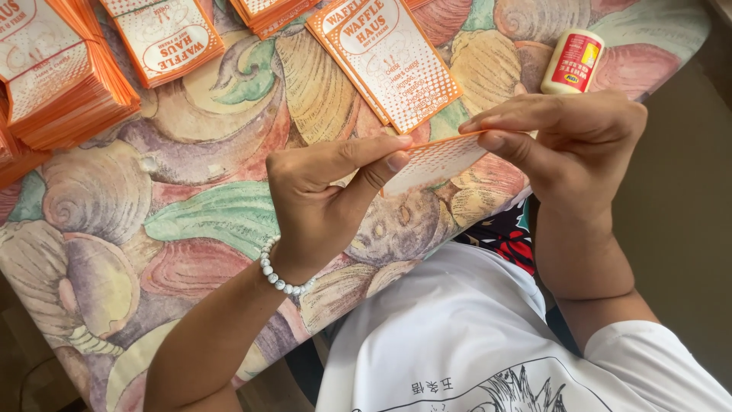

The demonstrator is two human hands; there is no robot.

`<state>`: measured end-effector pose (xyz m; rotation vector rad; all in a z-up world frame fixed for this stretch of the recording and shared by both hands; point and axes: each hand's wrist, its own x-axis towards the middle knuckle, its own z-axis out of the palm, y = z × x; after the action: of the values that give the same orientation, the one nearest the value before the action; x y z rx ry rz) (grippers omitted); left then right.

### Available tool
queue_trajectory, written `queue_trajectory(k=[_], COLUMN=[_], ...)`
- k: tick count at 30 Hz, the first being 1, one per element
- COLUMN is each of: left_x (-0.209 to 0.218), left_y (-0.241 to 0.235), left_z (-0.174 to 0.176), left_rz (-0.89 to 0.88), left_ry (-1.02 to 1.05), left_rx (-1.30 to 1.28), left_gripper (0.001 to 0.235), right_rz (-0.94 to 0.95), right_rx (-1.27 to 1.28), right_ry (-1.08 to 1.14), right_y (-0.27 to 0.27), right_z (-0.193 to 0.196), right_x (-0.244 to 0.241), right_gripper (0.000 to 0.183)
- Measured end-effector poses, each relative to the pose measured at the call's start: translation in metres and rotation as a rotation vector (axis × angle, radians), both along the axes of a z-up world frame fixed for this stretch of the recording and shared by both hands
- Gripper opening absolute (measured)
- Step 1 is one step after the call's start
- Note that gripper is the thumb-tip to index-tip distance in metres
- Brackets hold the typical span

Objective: Applying glue to the edges of paper bags and folding them to assemble the bags.

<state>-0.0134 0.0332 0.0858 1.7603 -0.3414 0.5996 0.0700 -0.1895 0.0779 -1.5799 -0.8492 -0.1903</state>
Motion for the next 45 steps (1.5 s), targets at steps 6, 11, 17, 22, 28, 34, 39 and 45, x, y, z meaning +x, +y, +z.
queue_trajectory(k=[6,11,17,22,28,34,39,45], left_x=[0.0,0.002,0.004,0.004,0.005,0.023,0.027,0.034], left_y=[0.002,0.005,-0.001,0.003,0.007,0.002,0.008,0.02], left_z=[-0.001,-0.008,-0.004,-0.005,-0.019,-0.046,-0.064,-0.037], left_rz=[0.001,0.142,0.113,0.119,0.125,0.077,-0.033,-0.143], left_ry=[-0.033,-0.075,-0.243,-0.291,-0.1,0.207,0.299,0.174], left_rx=[0.029,0.051,0.168,0.185,-0.108,-0.881,-0.966,-0.201], left_gripper=[0.01,0.01,0.008,0.01,0.01,0.027,0.034,0.035], right_rz=[0.058,-0.148,-0.149,-0.064,-0.155,0.024,-0.17,0.048], right_rx=[0.027,-0.051,-0.547,-0.586,-0.27,0.0,-0.011,-0.419], right_ry=[0.001,-0.149,-0.87,-0.97,-0.428,0.188,0.289,0.202], right_y=[-0.007,-0.029,0.017,0.019,-0.03,-0.014,-0.033,-0.045], right_z=[0.006,0.008,0.049,0.049,0.003,-0.06,-0.044,-0.001], right_x=[0.004,0.012,0.0,0.008,0.018,0.002,0.011,0.013], right_gripper=[0.016,0.027,0.031,0.025,0.018,0.086,0.071,0.077])
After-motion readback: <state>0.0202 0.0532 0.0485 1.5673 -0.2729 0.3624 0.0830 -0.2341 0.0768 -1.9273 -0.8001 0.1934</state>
